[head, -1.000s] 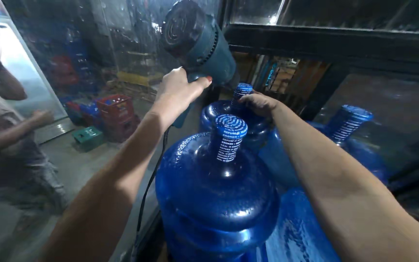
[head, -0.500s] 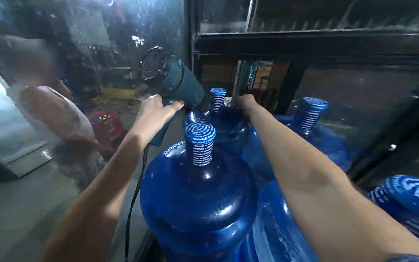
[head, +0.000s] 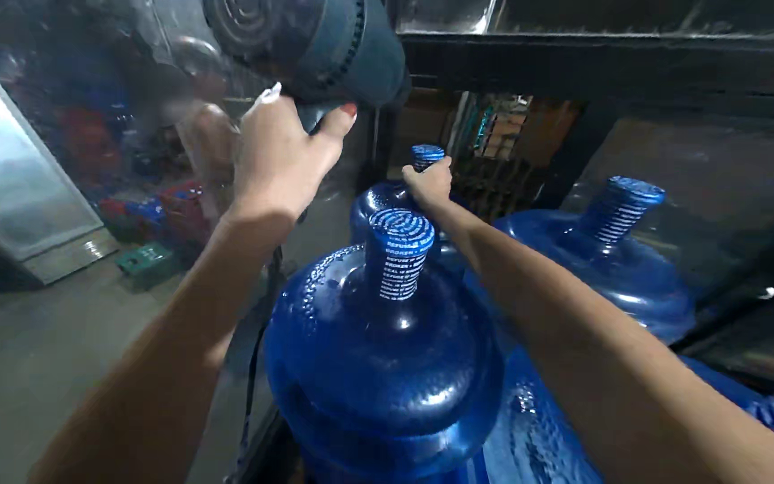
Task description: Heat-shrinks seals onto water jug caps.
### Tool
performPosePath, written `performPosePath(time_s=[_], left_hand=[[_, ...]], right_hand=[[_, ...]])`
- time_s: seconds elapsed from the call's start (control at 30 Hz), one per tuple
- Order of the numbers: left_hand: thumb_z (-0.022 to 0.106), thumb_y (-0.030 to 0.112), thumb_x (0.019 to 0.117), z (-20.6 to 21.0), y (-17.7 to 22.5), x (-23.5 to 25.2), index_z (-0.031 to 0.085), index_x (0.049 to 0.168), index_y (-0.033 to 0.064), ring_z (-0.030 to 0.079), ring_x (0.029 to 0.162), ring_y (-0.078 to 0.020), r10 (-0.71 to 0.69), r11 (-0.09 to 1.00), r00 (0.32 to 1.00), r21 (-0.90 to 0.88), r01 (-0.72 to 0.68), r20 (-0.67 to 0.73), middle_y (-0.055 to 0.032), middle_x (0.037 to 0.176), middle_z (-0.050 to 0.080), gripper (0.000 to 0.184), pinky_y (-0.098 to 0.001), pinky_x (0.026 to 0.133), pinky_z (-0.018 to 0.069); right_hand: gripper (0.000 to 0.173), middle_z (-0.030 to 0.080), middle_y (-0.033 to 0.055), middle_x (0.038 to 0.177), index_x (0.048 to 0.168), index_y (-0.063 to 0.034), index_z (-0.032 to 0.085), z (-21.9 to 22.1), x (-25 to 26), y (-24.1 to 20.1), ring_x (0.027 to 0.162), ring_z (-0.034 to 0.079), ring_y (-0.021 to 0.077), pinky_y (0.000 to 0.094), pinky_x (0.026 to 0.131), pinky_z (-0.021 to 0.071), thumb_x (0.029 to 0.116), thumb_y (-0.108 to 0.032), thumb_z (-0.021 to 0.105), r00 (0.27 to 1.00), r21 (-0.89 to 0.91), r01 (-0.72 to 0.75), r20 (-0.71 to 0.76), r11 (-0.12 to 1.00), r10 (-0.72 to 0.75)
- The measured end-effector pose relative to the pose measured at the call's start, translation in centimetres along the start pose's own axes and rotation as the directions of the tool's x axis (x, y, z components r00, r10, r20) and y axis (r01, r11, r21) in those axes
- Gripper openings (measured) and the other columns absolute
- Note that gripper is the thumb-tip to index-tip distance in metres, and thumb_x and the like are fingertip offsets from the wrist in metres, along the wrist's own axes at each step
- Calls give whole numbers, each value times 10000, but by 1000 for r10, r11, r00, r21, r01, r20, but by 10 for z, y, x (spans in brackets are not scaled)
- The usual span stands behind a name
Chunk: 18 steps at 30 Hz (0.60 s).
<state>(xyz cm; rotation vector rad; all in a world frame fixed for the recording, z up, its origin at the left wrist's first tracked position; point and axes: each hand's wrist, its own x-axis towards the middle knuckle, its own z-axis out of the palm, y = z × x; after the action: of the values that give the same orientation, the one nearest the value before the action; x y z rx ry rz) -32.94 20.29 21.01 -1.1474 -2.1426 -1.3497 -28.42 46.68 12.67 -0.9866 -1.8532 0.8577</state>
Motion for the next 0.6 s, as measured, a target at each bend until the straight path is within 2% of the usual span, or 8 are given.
performPosePath(time_s=[0.03, 0.1, 0.2, 0.23, 0.27, 0.33, 0.47, 0.6], left_hand=[[634, 505, 977, 0, -2, 2, 636, 1235, -5, 626, 1103, -278, 7, 1000, 1000, -5, -7, -17, -193, 1161, 663, 571, -531, 962, 455], [634, 554, 951, 0, -8, 7, 653, 1232, 22, 620, 1150, -259, 15, 1000, 999, 10, -15, -31, -163, 1177, 676, 603, -538, 1022, 424], [614, 620, 922, 1, -14, 15, 671, 1223, 9, 547, 1302, -317, 14, 998, 1000, 61, -14, 3, -180, 1233, 678, 683, -581, 1205, 214], [626, 599, 931, 0, -12, 13, 667, 1194, -13, 551, 1273, -326, 3, 999, 999, 49, -4, 35, -201, 1212, 666, 668, -583, 1174, 255], [645, 567, 943, 1, -10, 10, 658, 1176, -28, 582, 1190, -312, -15, 1000, 997, 23, 13, 75, -206, 1173, 657, 639, -563, 1080, 366], [673, 509, 955, 5, -7, 6, 639, 1182, -25, 640, 1040, -263, -45, 998, 986, -46, 53, 162, -185, 1107, 660, 581, -509, 918, 500], [660, 471, 982, 12, -6, 4, 632, 1220, -13, 646, 1042, -299, -60, 997, 963, -25, 69, 262, -197, 1117, 669, 540, -543, 906, 497], [641, 498, 985, 14, -9, 5, 621, 1264, -3, 641, 1136, -314, -67, 998, 963, 2, 69, 260, -203, 1185, 667, 574, -561, 966, 484]], right_hand=[[746, 603, 277, 1265, 1451, 73, 362, -7, 8, 9, 1154, 630, 350, 509, 976, 512, 886, -242, 734, 994, 91, 64, 77, 994, -71], [536, 654, 134, 1112, 1351, 14, 490, -23, 21, 21, 964, 667, 170, 355, 851, 576, 893, -144, 718, 951, 265, 114, 251, 957, -183], [411, 663, 59, 1005, 1281, -51, 551, -39, 32, 15, 844, 654, 117, 325, 746, 571, 888, -88, 665, 885, 295, -49, 456, 954, -96], [400, 657, 47, 977, 1273, -62, 551, -42, 33, 13, 819, 647, 111, 314, 717, 562, 887, -86, 655, 868, 272, -76, 492, 959, -71], [378, 652, 37, 955, 1259, -72, 549, -43, 34, 13, 804, 648, 103, 302, 703, 564, 894, -85, 648, 855, 252, -82, 514, 964, -62], [469, 642, 66, 1059, 1372, -77, 500, -47, 34, 15, 893, 643, 119, 312, 783, 565, 928, -94, 651, 839, 231, -70, 540, 970, -68], [692, 598, 143, 1300, 1539, -108, 336, -53, 28, 15, 1090, 623, 194, 382, 919, 539, 928, -84, 661, 838, 129, -62, 546, 990, -19], [509, 600, 105, 1134, 1426, -67, 444, -66, 26, 24, 947, 610, 153, 347, 796, 542, 932, -23, 559, 826, 94, -76, 564, 993, 10]])
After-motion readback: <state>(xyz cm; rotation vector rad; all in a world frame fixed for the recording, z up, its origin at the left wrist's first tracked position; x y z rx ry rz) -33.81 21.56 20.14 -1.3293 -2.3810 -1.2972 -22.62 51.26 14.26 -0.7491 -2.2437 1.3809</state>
